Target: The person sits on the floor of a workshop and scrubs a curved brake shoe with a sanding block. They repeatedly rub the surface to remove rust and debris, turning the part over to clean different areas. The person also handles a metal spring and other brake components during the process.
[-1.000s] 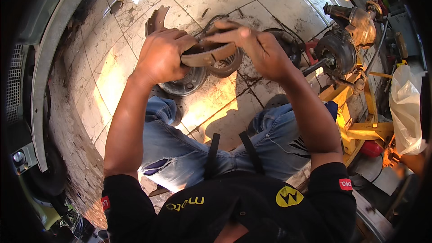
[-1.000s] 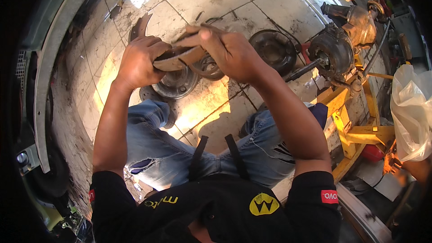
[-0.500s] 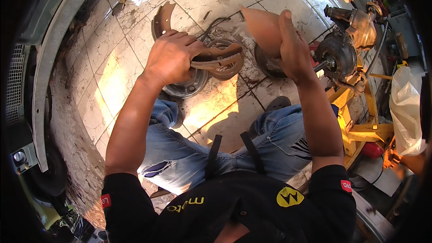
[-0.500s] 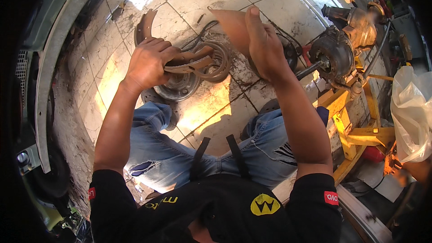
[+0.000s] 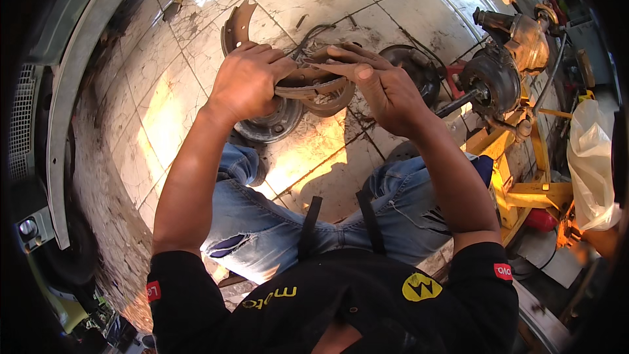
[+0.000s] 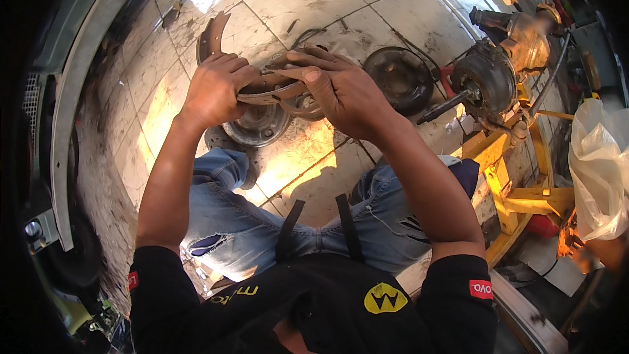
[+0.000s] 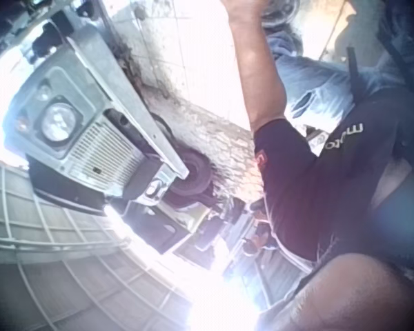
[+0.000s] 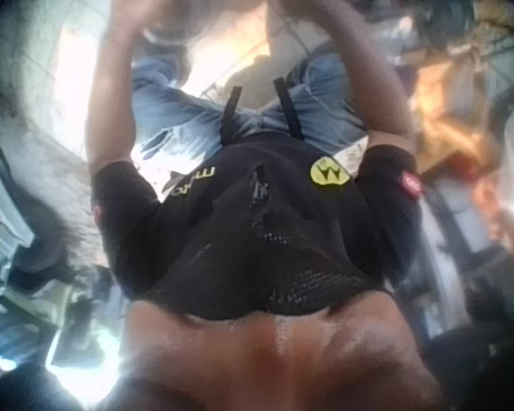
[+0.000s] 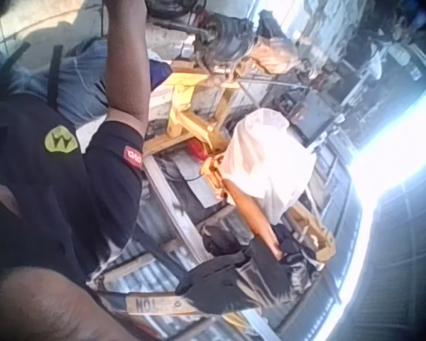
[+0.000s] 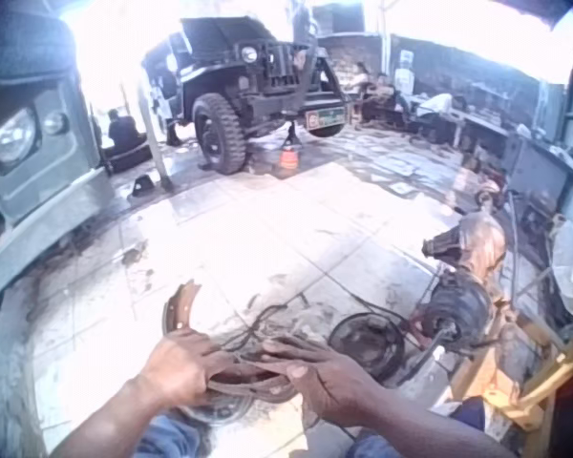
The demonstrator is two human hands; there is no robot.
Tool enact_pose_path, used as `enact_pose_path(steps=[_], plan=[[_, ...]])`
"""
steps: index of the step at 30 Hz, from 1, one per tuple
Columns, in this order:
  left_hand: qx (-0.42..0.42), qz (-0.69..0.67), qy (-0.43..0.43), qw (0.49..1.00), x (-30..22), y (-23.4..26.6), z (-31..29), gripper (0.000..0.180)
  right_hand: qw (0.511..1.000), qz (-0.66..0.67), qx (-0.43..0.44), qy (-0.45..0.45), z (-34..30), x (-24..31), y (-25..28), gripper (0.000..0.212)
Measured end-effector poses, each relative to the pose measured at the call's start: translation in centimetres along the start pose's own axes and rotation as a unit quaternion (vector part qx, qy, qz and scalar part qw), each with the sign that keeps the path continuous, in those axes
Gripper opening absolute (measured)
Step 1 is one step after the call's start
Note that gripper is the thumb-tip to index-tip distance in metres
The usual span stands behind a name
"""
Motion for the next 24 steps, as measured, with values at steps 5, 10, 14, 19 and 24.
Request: enact_pose_path(steps=[5, 10, 14, 19, 24], plan=[[0.003, -0.004, 0.001, 1.000, 0.0, -0.6, 0.1, 0.049, 0.971, 0.181, -0.018, -0.153, 0.9, -1.3, 0.2, 0.057], [-0.031, -0.001, 0.017, 0.999, -0.1, -0.2, -0.2, 0.051, 0.810, 0.404, -0.189, -0.381, 0.9, -0.8, 3.0, 0.062], [-0.031, 0.018, 0.022, 0.999, -0.2, -0.2, 0.1, 0.053, 0.883, 0.301, -0.098, -0.347, 0.0, -0.6, 1.9, 0.063], [-0.014, -0.004, 0.039, 0.999, -1.6, -0.7, 0.8, 0.055, 0.899, 0.350, -0.096, -0.244, 0.5, 1.0, -0.6, 0.059], [0.003, -0.010, 0.061, 0.998, -1.6, -0.8, 1.1, 0.054, 0.874, 0.360, -0.041, -0.324, 0.0, -1.2, 0.0, 0.060]])
Point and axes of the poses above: each hand's wrist, its own z-axis towards the middle knuckle, its own y-axis out of the back of the hand, x = y × z, the point moved 1 cm from there along z, towards the middle knuckle, and after that the axes turned 2 degrees about z, right-handed, at the moved point
